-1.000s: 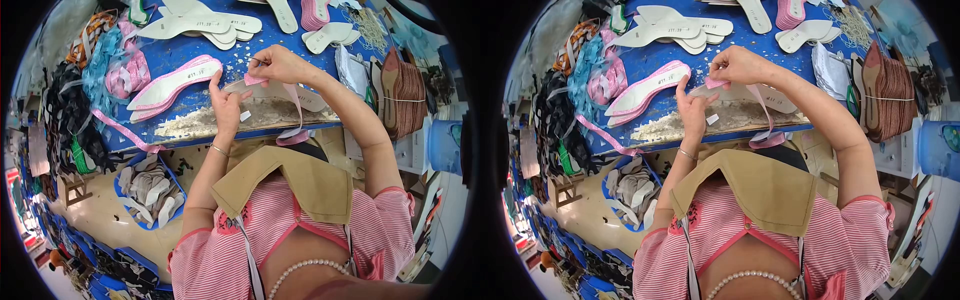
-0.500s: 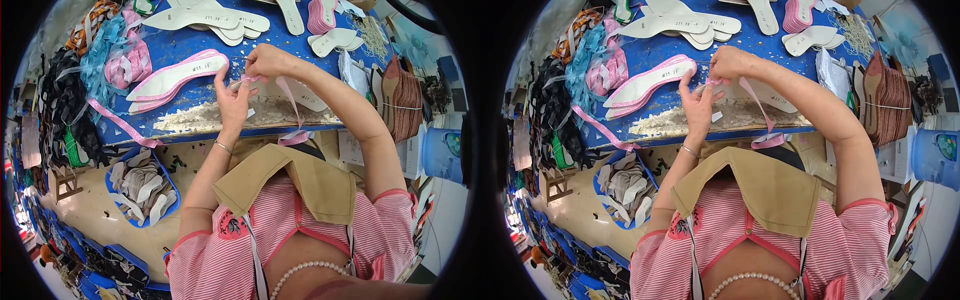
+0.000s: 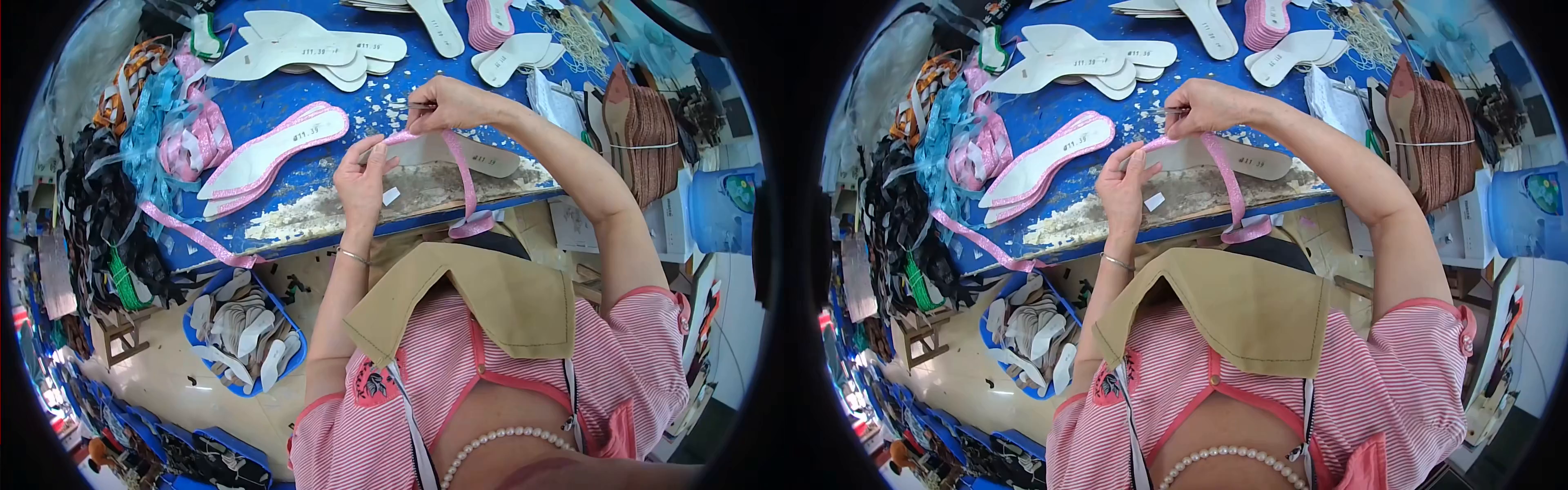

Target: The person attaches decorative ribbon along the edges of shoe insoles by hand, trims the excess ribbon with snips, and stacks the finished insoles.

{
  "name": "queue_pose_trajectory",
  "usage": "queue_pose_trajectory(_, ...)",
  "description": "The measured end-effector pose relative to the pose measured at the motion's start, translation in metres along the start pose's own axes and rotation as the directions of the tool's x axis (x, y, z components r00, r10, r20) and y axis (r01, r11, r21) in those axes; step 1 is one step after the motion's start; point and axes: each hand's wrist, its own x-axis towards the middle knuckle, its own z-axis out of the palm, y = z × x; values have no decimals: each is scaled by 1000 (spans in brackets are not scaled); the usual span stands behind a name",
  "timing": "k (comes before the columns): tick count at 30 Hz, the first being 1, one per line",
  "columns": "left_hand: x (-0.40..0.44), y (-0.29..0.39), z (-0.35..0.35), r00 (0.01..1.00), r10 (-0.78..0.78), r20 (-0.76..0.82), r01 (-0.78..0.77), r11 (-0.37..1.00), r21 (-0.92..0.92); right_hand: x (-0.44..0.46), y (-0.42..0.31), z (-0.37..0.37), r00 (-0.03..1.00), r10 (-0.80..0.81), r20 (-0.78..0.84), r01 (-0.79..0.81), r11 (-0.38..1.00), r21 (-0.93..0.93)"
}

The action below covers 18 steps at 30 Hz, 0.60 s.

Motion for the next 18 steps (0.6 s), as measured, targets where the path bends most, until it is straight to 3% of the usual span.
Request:
queue_pose_trajectory(5, 2, 12, 0, 996, -73, -50, 83, 973, 217, -9, -2, -7, 996, 87, 35, -89, 993, 77)
queue_pose_trajectory(7, 7, 11, -11, 946, 302, 113, -312, 765, 563, -19, -4, 4, 995, 93, -21, -92, 994, 51)
queue_pose_trajectory(9, 13, 13, -15, 739, 544, 397, -616, 307, 726, -25, -6, 11, 992, 92, -84, -90, 996, 27)
queue_pose_trajectory(10, 12, 14, -12, 741, 538, 403, -617, 307, 724, -27, -7, 14, 991, 96, -88, -94, 995, 34)
queue_pose_trajectory(14, 6, 28, 9, 849, 212, 483, -527, 308, 792, -35, -21, 15, 978, 197, -75, -198, 980, -2)
queue_pose_trajectory(18, 1, 26, 3, 812, 242, 531, -582, 292, 759, -46, -14, -11, 992, 112, -53, -106, 988, 111)
